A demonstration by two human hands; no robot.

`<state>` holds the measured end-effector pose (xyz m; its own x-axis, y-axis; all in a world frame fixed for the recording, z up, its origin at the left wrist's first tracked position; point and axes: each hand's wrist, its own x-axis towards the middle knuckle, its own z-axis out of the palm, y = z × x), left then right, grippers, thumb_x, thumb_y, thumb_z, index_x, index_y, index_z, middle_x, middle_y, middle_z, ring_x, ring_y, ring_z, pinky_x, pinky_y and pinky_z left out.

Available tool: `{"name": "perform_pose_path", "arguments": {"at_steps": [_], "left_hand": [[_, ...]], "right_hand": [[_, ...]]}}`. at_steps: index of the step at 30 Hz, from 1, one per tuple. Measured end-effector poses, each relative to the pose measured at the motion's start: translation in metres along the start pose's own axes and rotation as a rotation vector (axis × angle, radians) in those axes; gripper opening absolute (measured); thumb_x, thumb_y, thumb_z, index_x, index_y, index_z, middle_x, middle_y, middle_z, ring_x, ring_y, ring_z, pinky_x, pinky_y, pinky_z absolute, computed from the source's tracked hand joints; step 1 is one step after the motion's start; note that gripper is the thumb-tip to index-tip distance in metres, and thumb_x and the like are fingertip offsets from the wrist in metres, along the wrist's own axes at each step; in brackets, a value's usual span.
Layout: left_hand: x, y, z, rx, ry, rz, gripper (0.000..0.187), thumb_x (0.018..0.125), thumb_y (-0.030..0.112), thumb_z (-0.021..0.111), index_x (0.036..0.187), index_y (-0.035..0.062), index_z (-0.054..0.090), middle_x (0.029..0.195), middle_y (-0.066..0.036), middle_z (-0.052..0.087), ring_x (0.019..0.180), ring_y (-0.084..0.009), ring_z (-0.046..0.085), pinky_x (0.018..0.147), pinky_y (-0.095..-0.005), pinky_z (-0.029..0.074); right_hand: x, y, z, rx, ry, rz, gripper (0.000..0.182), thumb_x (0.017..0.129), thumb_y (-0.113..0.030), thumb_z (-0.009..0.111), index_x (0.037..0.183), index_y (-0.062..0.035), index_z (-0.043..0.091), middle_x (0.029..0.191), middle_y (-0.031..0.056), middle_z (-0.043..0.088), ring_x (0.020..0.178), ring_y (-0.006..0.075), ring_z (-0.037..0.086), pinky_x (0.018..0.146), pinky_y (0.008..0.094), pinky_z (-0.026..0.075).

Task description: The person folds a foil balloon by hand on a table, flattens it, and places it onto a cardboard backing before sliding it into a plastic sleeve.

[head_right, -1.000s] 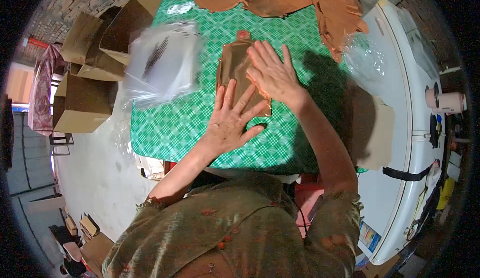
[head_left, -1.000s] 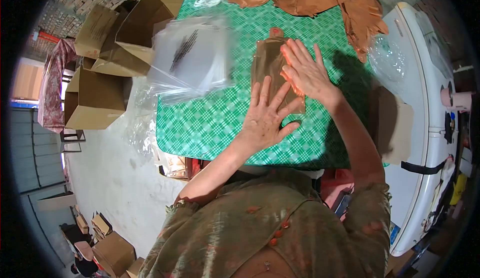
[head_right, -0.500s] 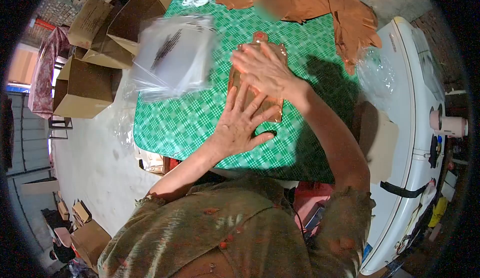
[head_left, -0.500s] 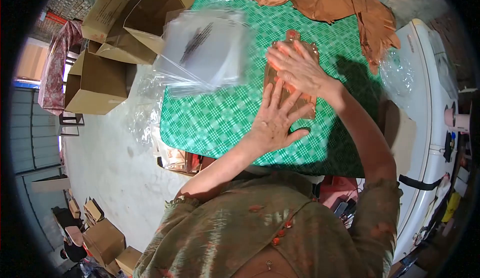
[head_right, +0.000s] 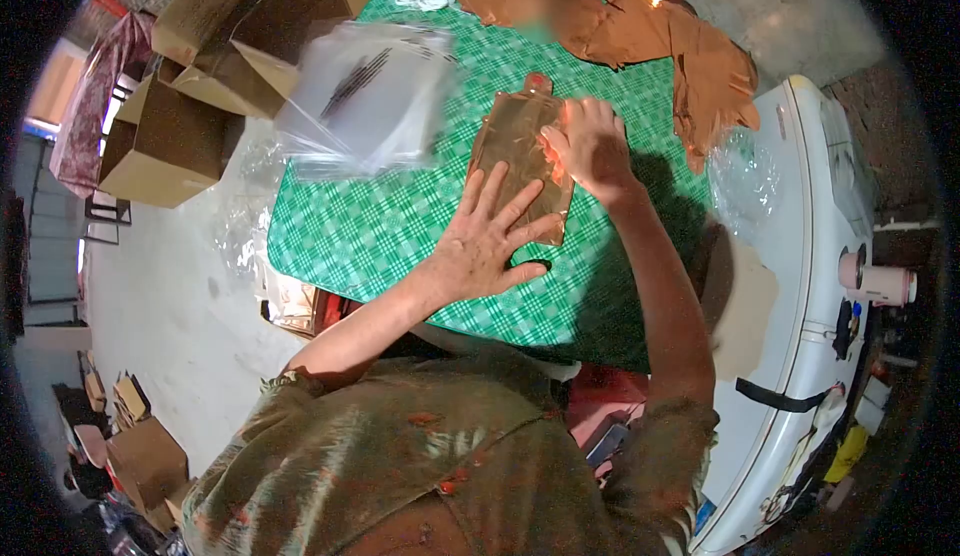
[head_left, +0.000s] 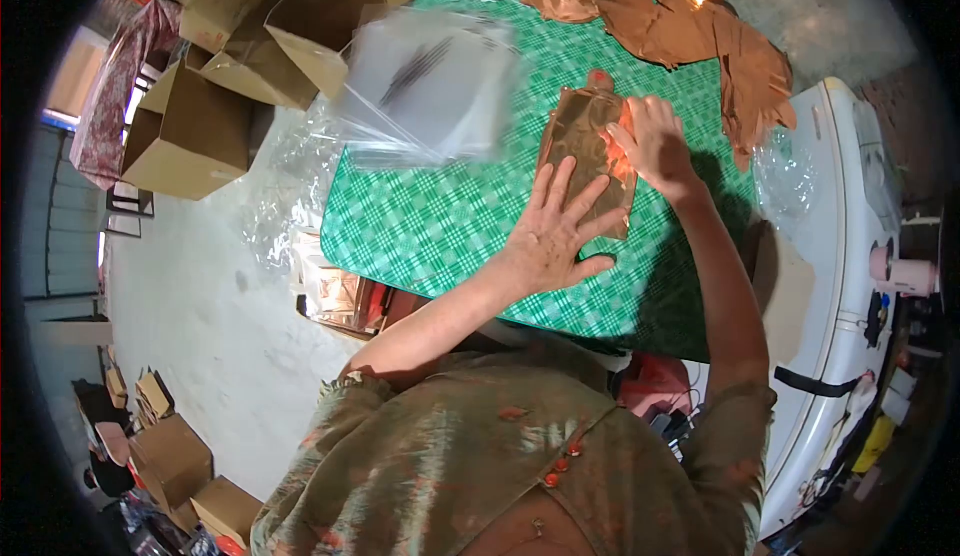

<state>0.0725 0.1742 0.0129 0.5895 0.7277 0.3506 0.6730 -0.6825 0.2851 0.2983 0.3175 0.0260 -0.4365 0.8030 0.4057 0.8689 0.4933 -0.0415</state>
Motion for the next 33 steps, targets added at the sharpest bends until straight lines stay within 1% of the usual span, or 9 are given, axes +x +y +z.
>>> {"name": "perform_pose_path", "arguments": {"at_steps": [4, 7, 8, 11, 17, 20, 23, 29, 33], "left_hand": [[-0.002, -0.001, 0.001, 0.005, 0.01, -0.003, 0.07, 0.098, 0.071, 0.053, 0.158, 0.0346, 0.048, 0.168, -0.015, 0.037, 0.154, -0.057, 0.023, 0.127, -0.0707, 0.015], [-0.003, -0.002, 0.003, -0.01, 0.02, -0.011, 0.071, 0.098, 0.071, 0.054, 0.159, 0.0352, 0.048, 0.169, -0.014, 0.036, 0.155, -0.0568, 0.022, 0.127, -0.0702, 0.015], [-0.003, -0.002, 0.003, -0.016, 0.022, -0.011, 0.071, 0.098, 0.071, 0.054, 0.159, 0.0353, 0.048, 0.169, -0.014, 0.035, 0.155, -0.0566, 0.022, 0.127, -0.07, 0.015], [-0.003, -0.003, 0.005, -0.038, 0.035, -0.013, 0.071, 0.098, 0.072, 0.054, 0.158, 0.0347, 0.049, 0.17, -0.013, 0.034, 0.156, -0.0558, 0.02, 0.128, -0.0693, 0.013], [-0.004, -0.003, 0.005, -0.051, 0.01, -0.021, 0.071, 0.099, 0.072, 0.052, 0.159, 0.0344, 0.049, 0.172, -0.012, 0.031, 0.158, -0.0537, 0.018, 0.129, -0.0681, 0.01], [-0.003, -0.002, 0.002, -0.021, -0.032, -0.023, 0.072, 0.099, 0.073, 0.05, 0.159, 0.0342, 0.049, 0.172, -0.011, 0.03, 0.158, -0.0527, 0.016, 0.13, -0.0676, 0.009], [-0.004, -0.002, 0.004, -0.023, -0.027, -0.018, 0.07, 0.1, 0.073, 0.048, 0.158, 0.0336, 0.05, 0.173, -0.011, 0.03, 0.159, -0.0523, 0.016, 0.13, -0.0675, 0.009], [-0.023, 0.022, -0.004, -0.108, -0.052, 0.062, 0.067, 0.102, 0.071, 0.045, 0.156, 0.0309, 0.054, 0.173, -0.011, 0.029, 0.159, -0.0513, 0.015, 0.13, -0.068, 0.009], [-0.037, 0.048, -0.03, -0.213, -0.073, 0.036, 0.063, 0.096, 0.057, 0.065, 0.149, 0.0227, 0.061, 0.173, -0.011, 0.03, 0.16, -0.0478, 0.016, 0.129, -0.0677, 0.011]], "right_hand": [[0.028, 0.002, -0.009, 0.07, -0.348, 0.267, 0.058, 0.091, -0.045, 0.075, 0.119, 0.004, 0.063, 0.113, 0.0209, 0.069, 0.108, 0.0414, 0.065, 0.092, 0.0501, 0.051], [0.041, 0.0, -0.022, 0.458, -0.377, 0.478, 0.06, 0.091, -0.045, 0.075, 0.118, 0.0075, 0.066, 0.114, 0.0226, 0.074, 0.108, 0.0407, 0.071, 0.092, 0.0436, 0.054], [0.045, -0.004, -0.035, 0.51, -0.459, 0.502, 0.061, 0.092, -0.048, 0.074, 0.118, 0.008, 0.069, 0.117, 0.0207, 0.076, 0.106, 0.0309, 0.074, 0.092, 0.039, 0.055], [0.045, 0.018, -0.027, 0.858, -0.638, 0.425, 0.058, 0.092, -0.046, 0.077, 0.119, 0.005, 0.072, 0.109, 0.0108, 0.077, 0.101, 0.0218, 0.072, 0.092, 0.0366, 0.055], [0.039, -0.017, -0.074, 1.146, -0.633, 0.582, 0.041, 0.099, -0.029, 0.075, 0.128, -0.0016, 0.067, 0.108, -0.0007, 0.07, 0.096, 0.0081, 0.063, 0.084, 0.027, 0.052], [0.017, 0.006, -0.028, 1.168, -0.418, 0.502, 0.042, 0.096, -0.025, 0.077, 0.129, -0.002, 0.063, 0.109, 0.0011, 0.069, 0.094, 0.0091, 0.063, 0.083, 0.0273, 0.052], [0.0, -0.015, -0.027, 1.152, -0.234, 0.631, 0.043, 0.094, -0.021, 0.079, 0.128, -0.0013, 0.059, 0.107, 0.003, 0.067, 0.094, 0.0111, 0.064, 0.083, 0.029, 0.053], [-0.045, -0.009, -0.036, 0.854, -0.303, 0.619, 0.046, 0.093, -0.016, 0.079, 0.129, 0.0002, 0.054, 0.106, 0.0072, 0.065, 0.094, 0.0145, 0.064, 0.08, 0.0307, 0.054], [-0.082, -0.022, -0.054, 0.912, -0.331, 0.715, 0.055, 0.093, -0.015, 0.079, 0.136, 0.0026, 0.051, 0.115, 0.0114, 0.064, 0.097, 0.0174, 0.064, 0.085, 0.036, 0.057]]}}
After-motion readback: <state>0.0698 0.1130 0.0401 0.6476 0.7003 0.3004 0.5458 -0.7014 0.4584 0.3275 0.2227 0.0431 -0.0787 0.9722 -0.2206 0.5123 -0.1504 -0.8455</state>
